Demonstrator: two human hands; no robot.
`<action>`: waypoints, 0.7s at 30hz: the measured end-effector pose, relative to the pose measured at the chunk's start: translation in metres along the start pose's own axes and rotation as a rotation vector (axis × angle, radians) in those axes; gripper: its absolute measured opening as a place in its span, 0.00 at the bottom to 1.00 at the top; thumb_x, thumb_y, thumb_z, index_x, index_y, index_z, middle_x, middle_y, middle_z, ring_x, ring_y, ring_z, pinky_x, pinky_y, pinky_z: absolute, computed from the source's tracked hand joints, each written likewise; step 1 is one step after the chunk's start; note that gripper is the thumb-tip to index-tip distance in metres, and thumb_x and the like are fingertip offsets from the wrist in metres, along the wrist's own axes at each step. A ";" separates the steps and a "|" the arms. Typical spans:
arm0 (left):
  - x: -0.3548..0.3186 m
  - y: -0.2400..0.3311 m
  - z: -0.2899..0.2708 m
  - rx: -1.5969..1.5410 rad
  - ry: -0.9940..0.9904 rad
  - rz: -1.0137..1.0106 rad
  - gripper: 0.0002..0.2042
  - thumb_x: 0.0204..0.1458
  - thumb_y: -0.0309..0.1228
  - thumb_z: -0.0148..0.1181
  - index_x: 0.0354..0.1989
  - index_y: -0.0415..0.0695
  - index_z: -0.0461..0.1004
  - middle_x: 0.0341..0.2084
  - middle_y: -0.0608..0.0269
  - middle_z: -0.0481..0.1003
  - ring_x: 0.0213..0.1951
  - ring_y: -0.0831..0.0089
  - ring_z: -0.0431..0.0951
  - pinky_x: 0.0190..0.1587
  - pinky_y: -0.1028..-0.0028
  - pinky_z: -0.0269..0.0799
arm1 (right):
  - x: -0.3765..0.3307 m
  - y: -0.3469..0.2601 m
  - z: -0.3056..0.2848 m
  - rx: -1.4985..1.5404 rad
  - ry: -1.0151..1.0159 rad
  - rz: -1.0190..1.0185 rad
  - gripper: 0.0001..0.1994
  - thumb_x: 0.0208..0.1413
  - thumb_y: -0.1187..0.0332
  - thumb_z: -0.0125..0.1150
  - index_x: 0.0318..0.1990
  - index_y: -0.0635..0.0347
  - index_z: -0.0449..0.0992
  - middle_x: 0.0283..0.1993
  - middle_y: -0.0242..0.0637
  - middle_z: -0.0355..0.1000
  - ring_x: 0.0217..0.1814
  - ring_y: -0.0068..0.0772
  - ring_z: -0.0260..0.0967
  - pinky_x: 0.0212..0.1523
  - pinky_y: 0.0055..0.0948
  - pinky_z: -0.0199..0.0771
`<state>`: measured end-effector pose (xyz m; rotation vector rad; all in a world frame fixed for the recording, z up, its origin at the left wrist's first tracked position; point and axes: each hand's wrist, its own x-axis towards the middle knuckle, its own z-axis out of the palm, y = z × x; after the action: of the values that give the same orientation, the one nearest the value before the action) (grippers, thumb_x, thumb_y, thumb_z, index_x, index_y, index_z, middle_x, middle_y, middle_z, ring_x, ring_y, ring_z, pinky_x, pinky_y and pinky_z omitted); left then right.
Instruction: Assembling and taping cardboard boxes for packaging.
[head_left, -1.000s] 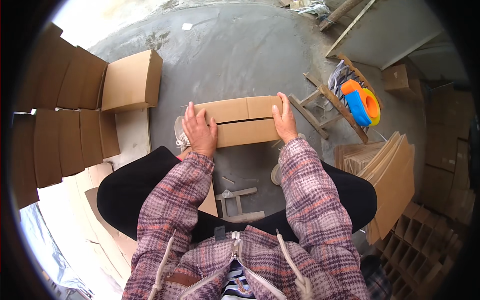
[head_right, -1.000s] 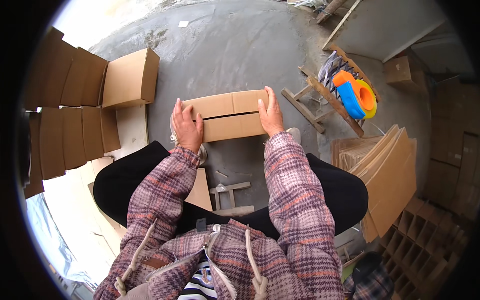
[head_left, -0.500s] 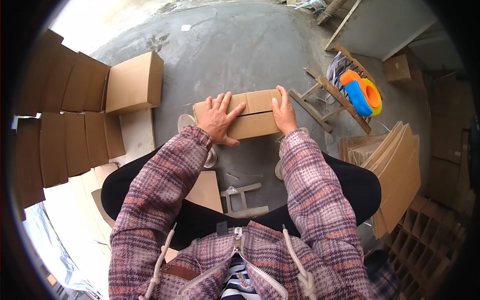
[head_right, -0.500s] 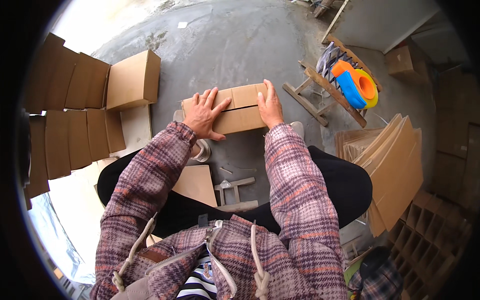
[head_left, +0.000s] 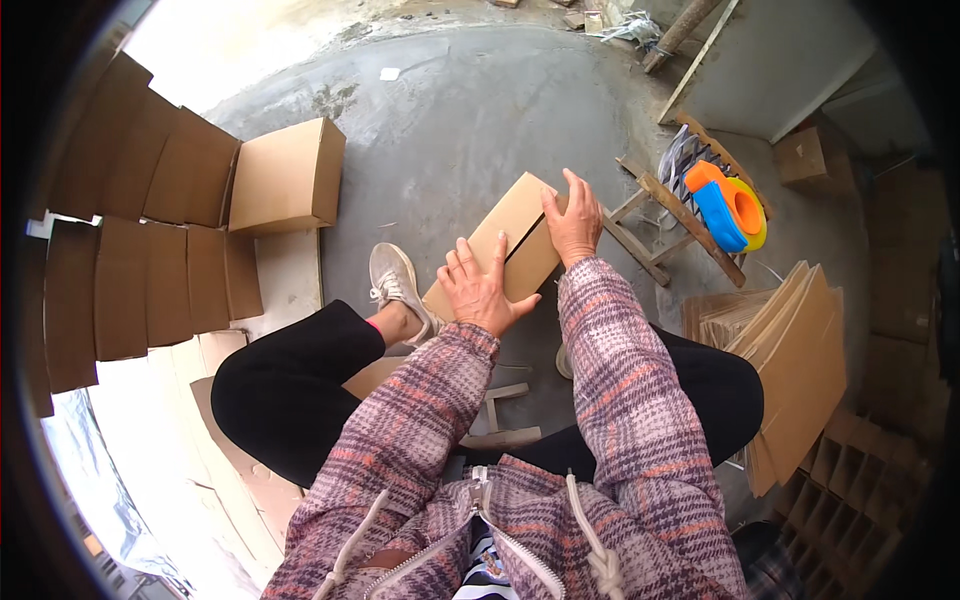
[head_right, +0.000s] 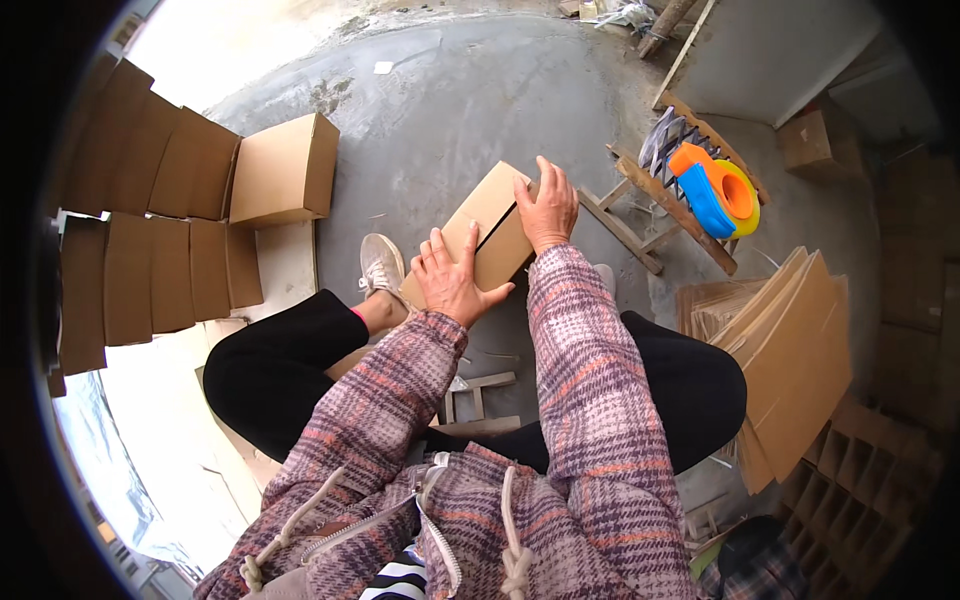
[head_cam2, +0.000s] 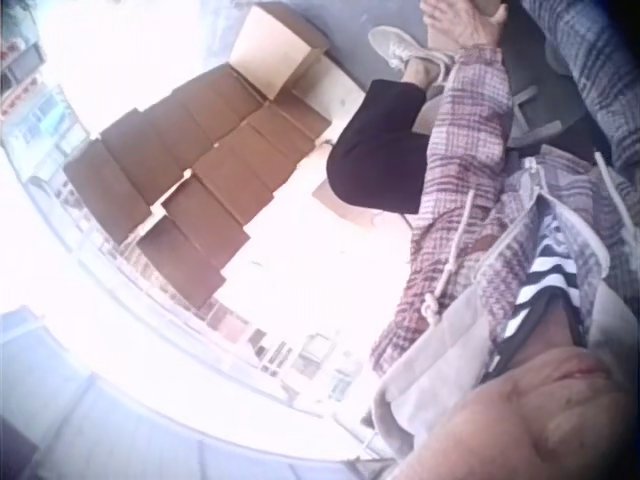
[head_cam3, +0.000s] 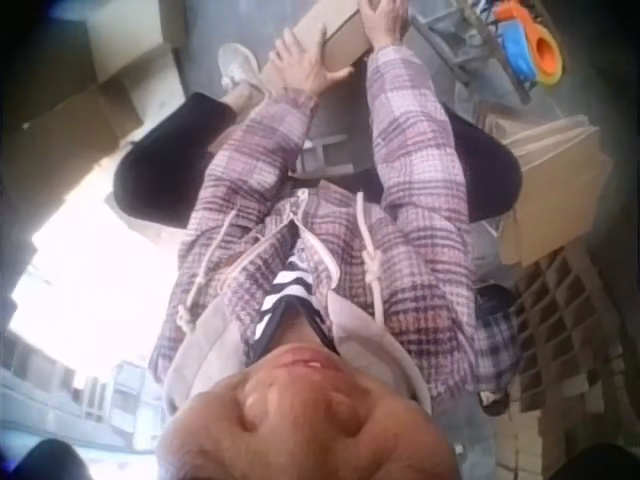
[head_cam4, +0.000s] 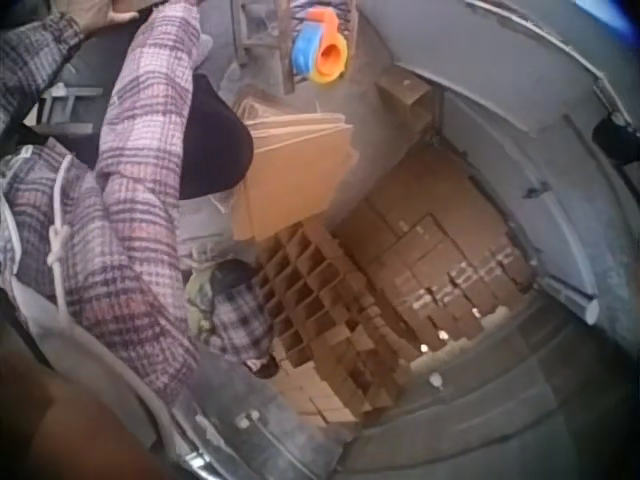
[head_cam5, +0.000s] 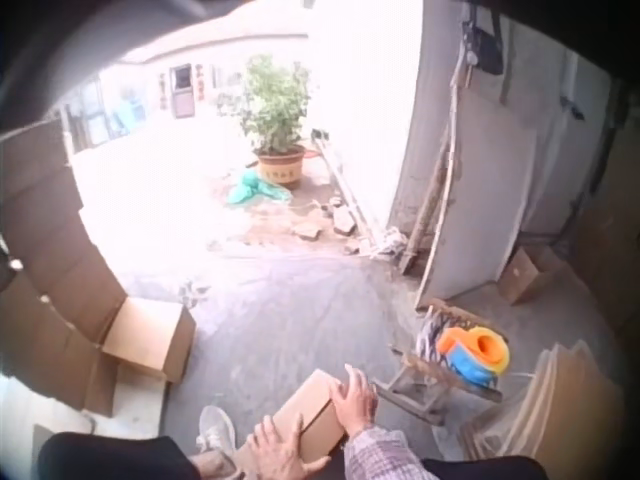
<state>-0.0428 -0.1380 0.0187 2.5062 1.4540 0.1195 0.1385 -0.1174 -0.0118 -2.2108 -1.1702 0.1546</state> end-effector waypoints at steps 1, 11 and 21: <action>0.002 0.001 0.001 0.000 0.010 -0.002 0.52 0.27 0.62 0.65 0.66 0.61 0.51 0.57 0.37 0.52 0.56 0.47 0.53 0.56 0.53 0.45 | -0.010 0.003 0.003 0.022 0.100 0.113 0.33 0.51 0.51 0.58 0.59 0.61 0.59 0.61 0.47 0.58 0.64 0.48 0.54 0.62 0.43 0.53; 0.017 -0.048 0.005 -0.332 -0.153 0.225 0.30 0.52 0.48 0.53 0.64 0.63 0.55 0.58 0.36 0.52 0.55 0.42 0.61 0.58 0.58 0.60 | -0.059 0.012 0.029 0.597 0.085 0.371 0.51 0.46 0.53 0.66 0.66 0.66 0.36 0.65 0.60 0.43 0.67 0.55 0.44 0.65 0.43 0.49; -0.007 -0.039 0.006 -0.283 -0.126 0.212 0.29 0.49 0.48 0.56 0.62 0.65 0.59 0.58 0.36 0.51 0.54 0.43 0.64 0.51 0.58 0.68 | -0.064 0.008 0.038 0.656 0.005 0.292 0.45 0.49 0.56 0.64 0.66 0.64 0.40 0.64 0.52 0.51 0.64 0.43 0.53 0.62 0.36 0.56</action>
<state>-0.0783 -0.1260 0.0036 2.3790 1.0403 0.1865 0.0917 -0.1530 -0.0581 -1.7672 -0.6519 0.5662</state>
